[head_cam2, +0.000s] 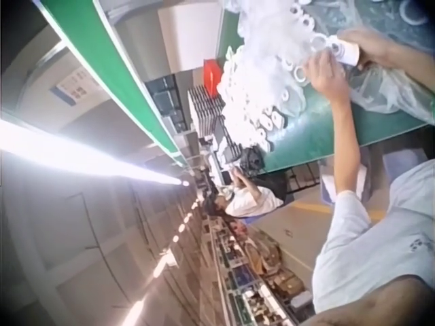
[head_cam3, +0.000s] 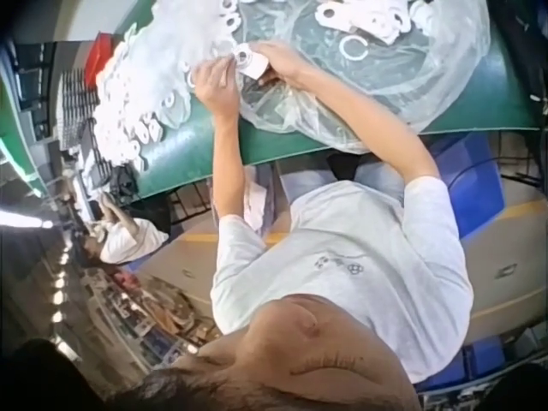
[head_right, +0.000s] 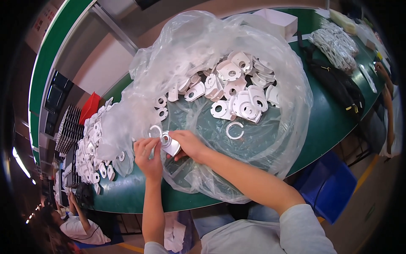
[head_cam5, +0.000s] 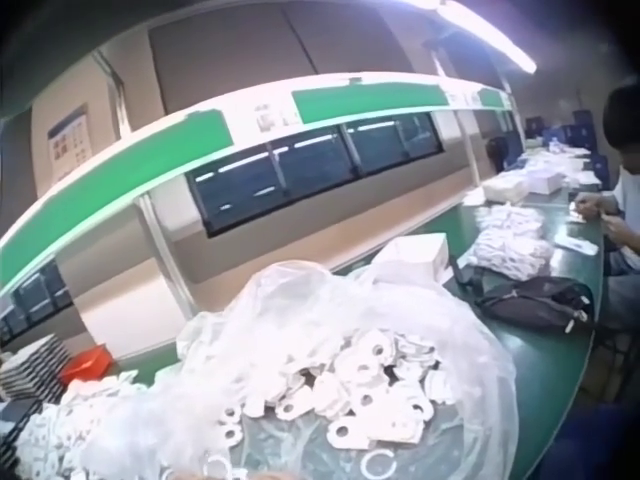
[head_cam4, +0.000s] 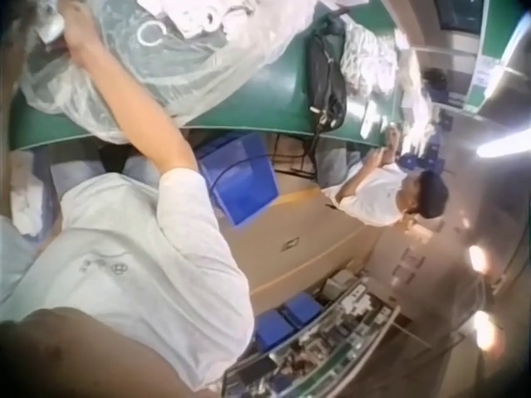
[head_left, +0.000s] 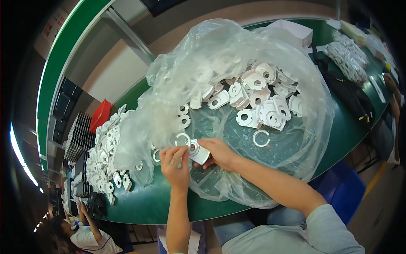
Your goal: Assembling small plastic components at an industrial workbench.
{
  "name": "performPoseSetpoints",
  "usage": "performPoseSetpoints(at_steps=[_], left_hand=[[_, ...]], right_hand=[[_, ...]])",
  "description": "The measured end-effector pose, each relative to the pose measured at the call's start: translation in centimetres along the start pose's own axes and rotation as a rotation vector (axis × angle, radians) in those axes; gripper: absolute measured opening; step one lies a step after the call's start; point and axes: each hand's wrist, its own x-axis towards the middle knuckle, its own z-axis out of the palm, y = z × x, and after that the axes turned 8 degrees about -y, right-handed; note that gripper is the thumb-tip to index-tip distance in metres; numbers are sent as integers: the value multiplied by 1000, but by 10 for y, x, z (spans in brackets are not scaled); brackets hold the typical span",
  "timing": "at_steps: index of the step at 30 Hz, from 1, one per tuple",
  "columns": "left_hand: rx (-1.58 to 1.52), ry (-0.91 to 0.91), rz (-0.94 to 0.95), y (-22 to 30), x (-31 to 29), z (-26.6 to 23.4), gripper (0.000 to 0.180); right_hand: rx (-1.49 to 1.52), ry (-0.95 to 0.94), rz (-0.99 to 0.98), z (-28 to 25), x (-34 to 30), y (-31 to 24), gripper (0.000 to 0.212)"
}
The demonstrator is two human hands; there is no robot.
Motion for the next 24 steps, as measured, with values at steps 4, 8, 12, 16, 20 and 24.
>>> performPoseSetpoints(at_steps=[4, 8, 12, 16, 20, 24], left_hand=[[-10, -87, -8, 3, 0, 3, 21], [-31, -144, -60, 1, -1, -1, 18], [-51, -180, -53, 0, -1, -5, 18], [-94, -162, -79, 2, -2, -7, 18], [-76, -36, -58, 0, -2, -6, 18], [-106, -17, -108, 3, -6, -4, 18]], right_hand=[[-21, 9, -30, -1, 2, 3, 32], [-55, 29, -16, 2, 3, 6, 31], [-167, -15, -12, -5, 6, 10, 31], [-131, -25, -24, -3, 3, 7, 31], [-63, 7, -33, 4, 0, 3, 31], [-82, -4, -34, 3, 1, 4, 32]])
